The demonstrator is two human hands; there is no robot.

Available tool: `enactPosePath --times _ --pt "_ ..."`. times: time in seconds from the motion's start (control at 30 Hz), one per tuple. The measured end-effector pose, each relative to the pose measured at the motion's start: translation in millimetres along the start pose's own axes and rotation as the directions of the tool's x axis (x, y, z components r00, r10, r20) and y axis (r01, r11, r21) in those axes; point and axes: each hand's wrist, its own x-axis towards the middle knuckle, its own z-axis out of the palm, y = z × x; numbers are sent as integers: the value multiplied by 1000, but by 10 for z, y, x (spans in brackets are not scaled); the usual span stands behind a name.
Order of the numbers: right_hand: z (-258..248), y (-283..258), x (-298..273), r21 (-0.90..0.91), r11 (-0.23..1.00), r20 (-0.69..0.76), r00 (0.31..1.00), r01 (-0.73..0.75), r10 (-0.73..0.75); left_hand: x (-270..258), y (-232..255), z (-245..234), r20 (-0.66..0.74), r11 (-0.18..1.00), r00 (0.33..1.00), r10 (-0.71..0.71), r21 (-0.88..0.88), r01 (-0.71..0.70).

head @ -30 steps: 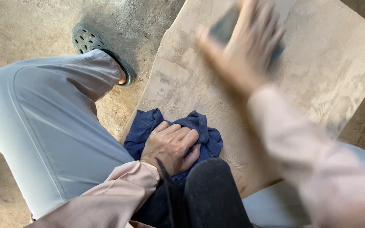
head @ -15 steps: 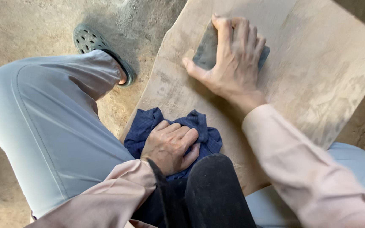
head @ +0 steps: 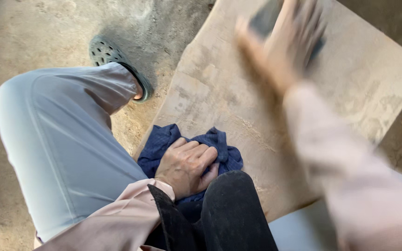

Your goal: The person sits cross-legged on the floor and sands a flat wooden board using a sanding block held in the right hand. The left hand stabilizes the board throughout the process.

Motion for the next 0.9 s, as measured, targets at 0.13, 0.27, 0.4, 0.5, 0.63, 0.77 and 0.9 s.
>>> enactPosePath --times 0.13,0.27,0.4,0.5,0.63,0.77,0.9 --pt "-326 -164 -931 120 987 258 964 -103 69 -7 -21 6 33 1000 999 -15 6 15" --pt "102 678 -645 34 997 148 987 -73 67 -19 1 8 36 1000 999 -23 1 23" --pt "636 1572 470 -78 911 139 900 -405 412 43 8 -63 45 1000 999 -24 4 24" --pt "490 1488 482 -11 904 97 900 -427 426 53 38 -80 54 1000 998 -14 3 13" --pt "-156 661 -520 138 904 123 912 -405 390 31 23 -50 18 1000 1000 -11 5 11" --pt "-533 148 -1413 -96 849 467 730 -520 499 9 20 -15 64 999 997 -42 19 41" --pt "-212 826 -1139 40 816 336 777 -577 532 4 14 -6 62 999 998 -32 33 30"
